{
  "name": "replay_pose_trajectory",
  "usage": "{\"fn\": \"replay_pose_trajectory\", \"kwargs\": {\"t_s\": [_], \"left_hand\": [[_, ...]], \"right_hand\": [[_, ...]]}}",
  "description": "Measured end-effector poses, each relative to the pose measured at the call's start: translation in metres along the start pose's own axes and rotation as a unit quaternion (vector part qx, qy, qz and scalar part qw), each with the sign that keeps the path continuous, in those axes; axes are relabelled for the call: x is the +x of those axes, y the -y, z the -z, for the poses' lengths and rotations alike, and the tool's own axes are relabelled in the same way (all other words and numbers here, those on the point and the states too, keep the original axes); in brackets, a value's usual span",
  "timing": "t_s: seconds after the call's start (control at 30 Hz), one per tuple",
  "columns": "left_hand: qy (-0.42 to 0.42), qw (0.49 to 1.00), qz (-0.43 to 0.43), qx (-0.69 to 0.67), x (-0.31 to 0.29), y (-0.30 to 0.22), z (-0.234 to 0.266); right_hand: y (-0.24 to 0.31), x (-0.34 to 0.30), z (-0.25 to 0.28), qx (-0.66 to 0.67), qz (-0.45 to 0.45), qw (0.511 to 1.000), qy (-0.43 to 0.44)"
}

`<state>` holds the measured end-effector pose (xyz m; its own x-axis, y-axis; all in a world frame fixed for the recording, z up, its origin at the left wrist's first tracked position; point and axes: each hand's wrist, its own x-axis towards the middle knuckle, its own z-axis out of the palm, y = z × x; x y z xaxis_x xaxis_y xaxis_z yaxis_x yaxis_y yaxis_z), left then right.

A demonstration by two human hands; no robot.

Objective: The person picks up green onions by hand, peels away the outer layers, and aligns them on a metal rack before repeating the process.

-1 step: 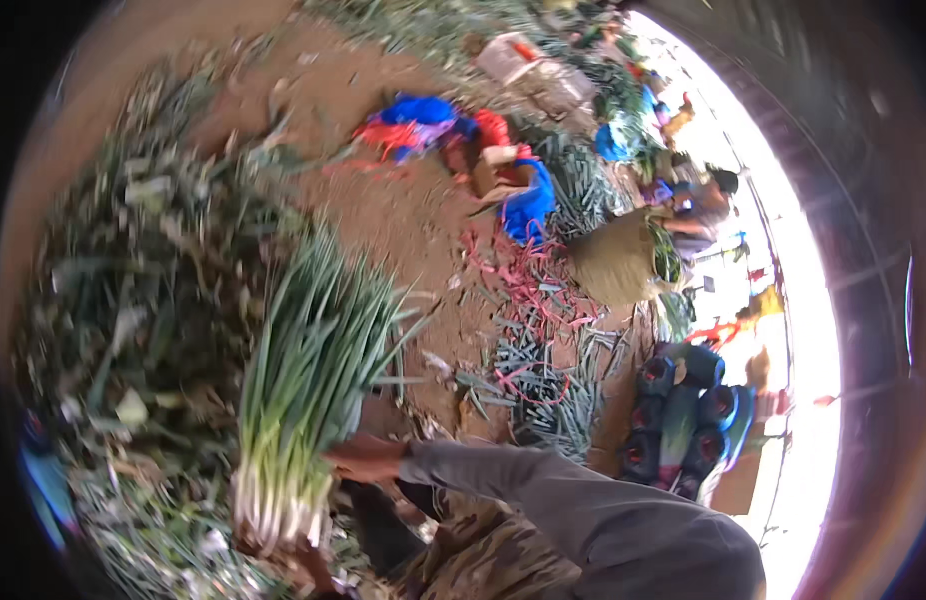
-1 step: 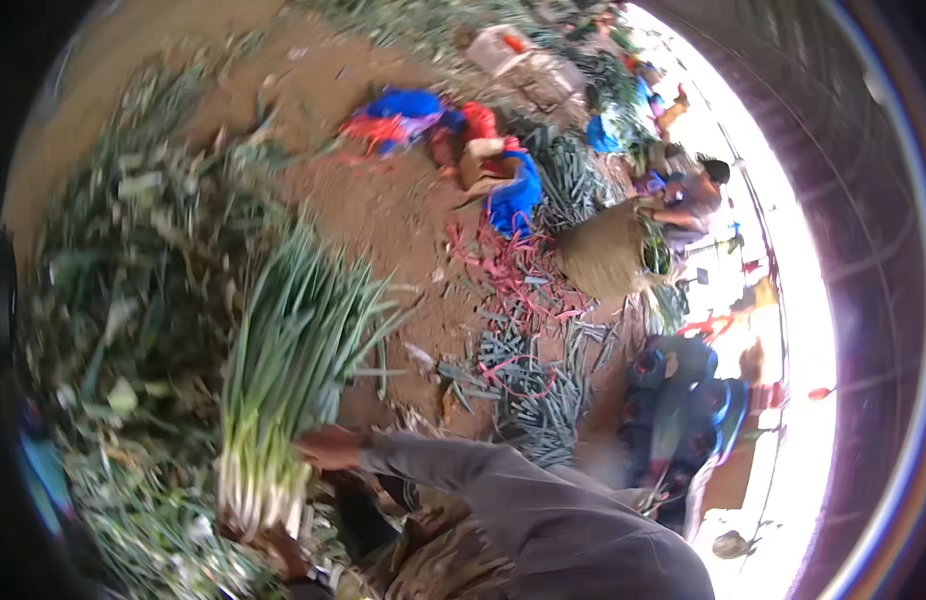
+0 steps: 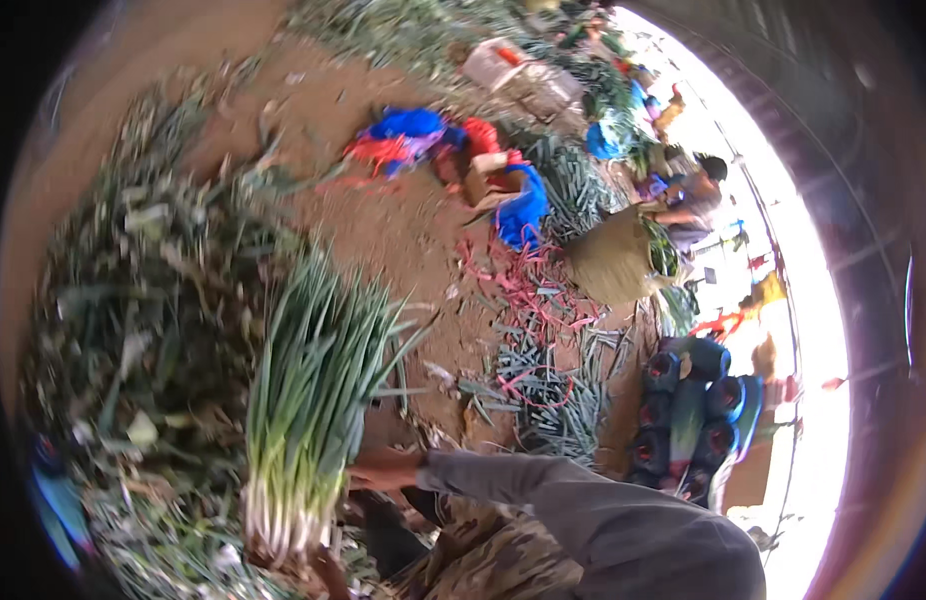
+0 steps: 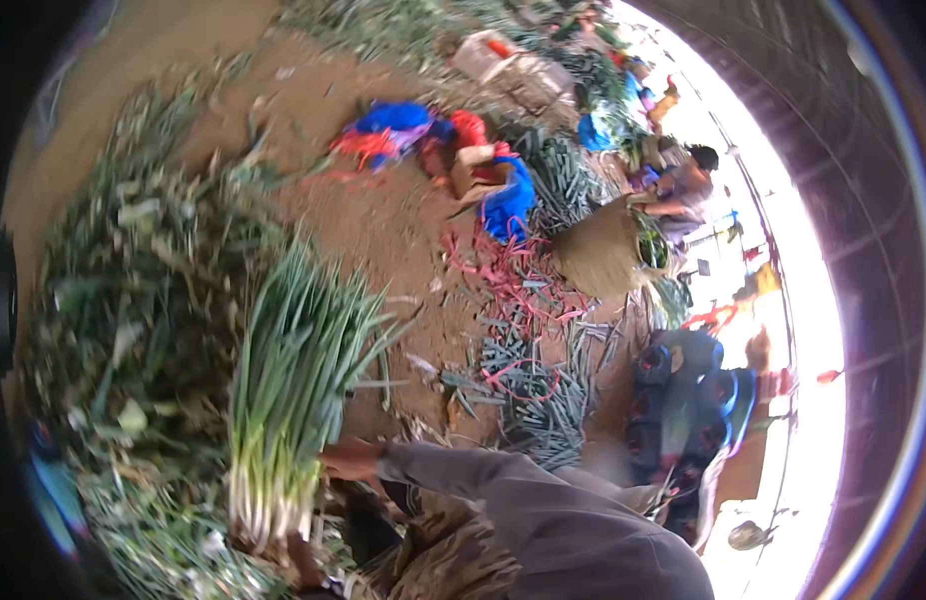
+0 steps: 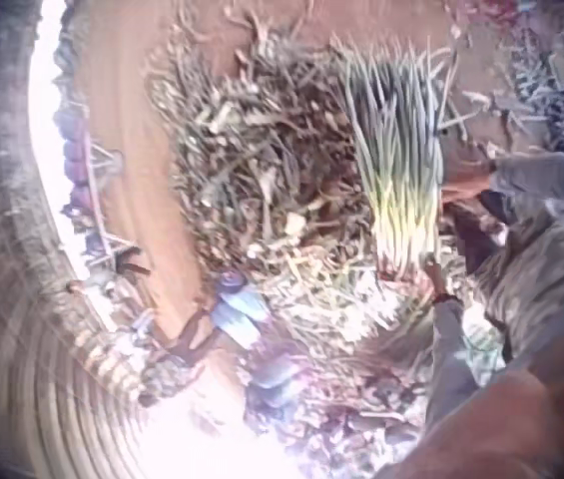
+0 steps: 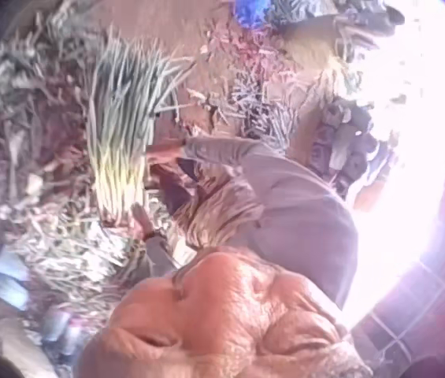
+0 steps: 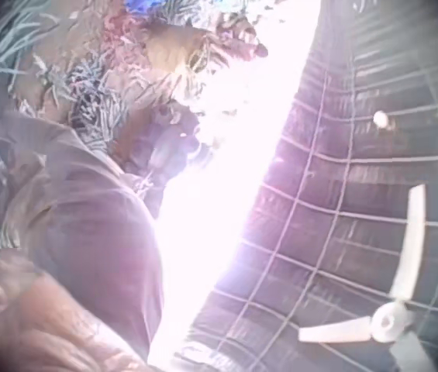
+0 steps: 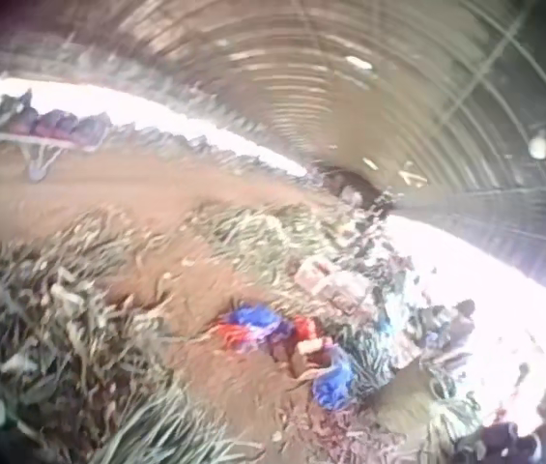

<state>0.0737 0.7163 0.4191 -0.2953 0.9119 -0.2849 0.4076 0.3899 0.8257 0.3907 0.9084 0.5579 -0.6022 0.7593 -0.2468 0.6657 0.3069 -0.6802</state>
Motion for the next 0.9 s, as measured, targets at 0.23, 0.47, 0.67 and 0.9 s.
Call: {"fn": "replay_pose_trajectory", "kwargs": {"t_s": [0.23,0.47,0.67,0.9], "left_hand": [[0.333,0.936,0.109,0.036,0.007,-0.090,0.064],[0.160,0.956,0.243,-0.036,0.064,-0.169,0.050],[0.284,0.901,0.178,-0.274,0.047,-0.298,-0.029],[0.351,0.782,0.258,-0.447,0.020,-0.336,-0.066]], "right_hand": [[0.015,-0.185,0.023,0.069,-0.257,0.964,-0.008],[0.070,-0.170,0.006,0.172,-0.283,0.934,-0.138],[0.126,-0.098,0.051,0.314,-0.189,0.869,-0.332],[0.177,-0.059,0.072,0.194,-0.234,0.845,-0.440]]}}
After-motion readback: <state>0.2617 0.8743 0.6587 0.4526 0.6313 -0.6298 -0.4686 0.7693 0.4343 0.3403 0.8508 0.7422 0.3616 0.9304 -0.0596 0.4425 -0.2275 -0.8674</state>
